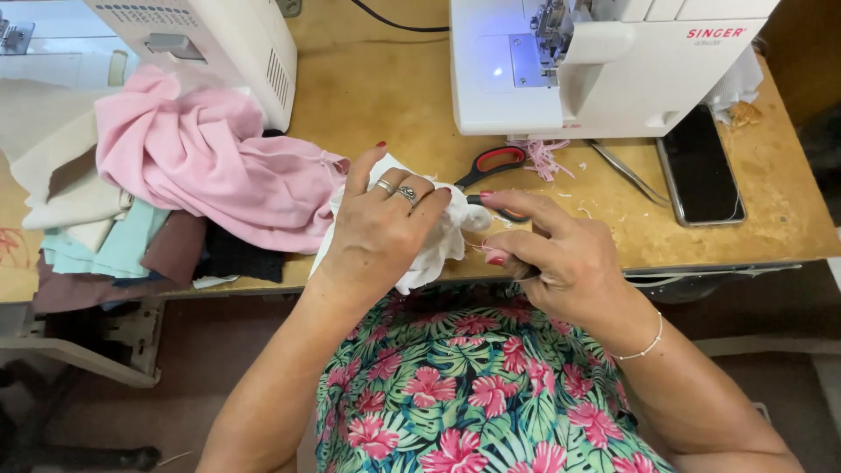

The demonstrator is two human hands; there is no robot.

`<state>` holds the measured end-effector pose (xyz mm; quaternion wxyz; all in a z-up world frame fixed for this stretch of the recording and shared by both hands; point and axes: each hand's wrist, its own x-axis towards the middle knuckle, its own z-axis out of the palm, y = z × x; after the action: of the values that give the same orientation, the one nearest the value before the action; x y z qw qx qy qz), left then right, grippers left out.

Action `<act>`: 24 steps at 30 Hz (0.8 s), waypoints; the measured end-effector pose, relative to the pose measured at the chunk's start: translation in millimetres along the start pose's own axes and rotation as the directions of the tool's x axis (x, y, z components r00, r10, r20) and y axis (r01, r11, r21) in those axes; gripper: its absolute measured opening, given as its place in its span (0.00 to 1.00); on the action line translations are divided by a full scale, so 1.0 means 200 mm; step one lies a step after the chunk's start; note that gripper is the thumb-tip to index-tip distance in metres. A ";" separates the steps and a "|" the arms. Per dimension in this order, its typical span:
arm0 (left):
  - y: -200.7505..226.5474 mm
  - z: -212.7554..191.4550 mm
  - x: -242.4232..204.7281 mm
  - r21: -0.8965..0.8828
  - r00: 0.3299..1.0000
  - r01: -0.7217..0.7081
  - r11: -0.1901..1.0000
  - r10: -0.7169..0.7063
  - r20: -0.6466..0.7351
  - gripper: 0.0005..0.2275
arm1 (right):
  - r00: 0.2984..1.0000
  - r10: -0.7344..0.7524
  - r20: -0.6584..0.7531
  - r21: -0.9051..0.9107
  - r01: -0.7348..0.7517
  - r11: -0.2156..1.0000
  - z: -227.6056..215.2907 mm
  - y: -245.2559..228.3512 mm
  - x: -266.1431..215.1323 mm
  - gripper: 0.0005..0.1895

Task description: Trimming excess material from small white fabric pieces using scissors and organizing them on a workbench.

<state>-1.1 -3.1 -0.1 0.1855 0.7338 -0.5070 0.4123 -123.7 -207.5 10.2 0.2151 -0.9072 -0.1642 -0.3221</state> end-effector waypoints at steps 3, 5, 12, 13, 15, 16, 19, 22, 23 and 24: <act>0.01 0.00 0.00 0.013 1.000 0.005 1.000 -0.005 0.001 0.03 | 0.998 -0.063 -0.002 0.261 0.061 0.963 0.01 0.00 0.00 0.03; 0.03 -0.02 0.02 -0.042 0.999 -0.003 0.999 0.002 -0.034 0.04 | 0.988 -0.043 0.145 0.626 -0.058 0.778 0.00 -0.07 0.04 0.09; 0.02 0.00 0.03 -0.009 0.995 -0.014 1.000 0.013 -0.100 0.04 | 0.896 0.320 0.307 0.481 -0.436 0.761 0.06 -0.09 -0.25 0.10; 0.00 0.03 0.00 0.033 0.992 -0.012 0.999 0.016 -0.126 0.03 | 0.849 0.376 0.372 0.472 -0.521 0.711 0.04 -0.09 -0.28 0.12; -0.04 0.02 -0.01 0.066 0.989 -0.005 0.998 0.015 -0.149 0.02 | 0.787 0.433 0.440 0.450 -0.611 0.652 0.01 -0.08 -0.35 0.14; -0.06 -0.01 0.00 0.049 0.987 0.040 0.998 -0.032 -0.156 0.02 | 0.710 0.455 0.538 0.364 -0.683 0.634 0.00 -0.08 -0.40 0.13; -0.09 -0.08 0.07 0.022 0.986 0.083 0.996 -0.079 -0.150 0.05 | 0.577 0.438 0.689 0.023 -0.623 0.782 -0.06 -0.01 -0.40 0.13; -0.08 -0.06 0.05 0.026 0.988 0.091 0.996 -0.087 -0.130 0.05 | 0.667 0.464 0.583 -0.134 -0.485 0.864 -0.16 0.01 -0.33 0.07; -0.08 -0.03 0.04 0.033 0.988 0.083 0.996 -0.078 -0.134 0.02 | 0.777 0.507 0.371 -0.048 -0.530 0.847 -0.20 0.01 -0.30 0.03; -0.08 -0.02 0.03 0.033 0.988 0.083 0.996 -0.078 -0.133 0.02 | 0.777 0.508 0.372 -0.048 -0.530 0.846 -0.22 0.03 -0.26 0.03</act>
<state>12.1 1.7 9.3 0.2209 0.7284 -0.4557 0.4616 -181.8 -243.4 6.0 0.2876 -0.9543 0.0450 -0.0682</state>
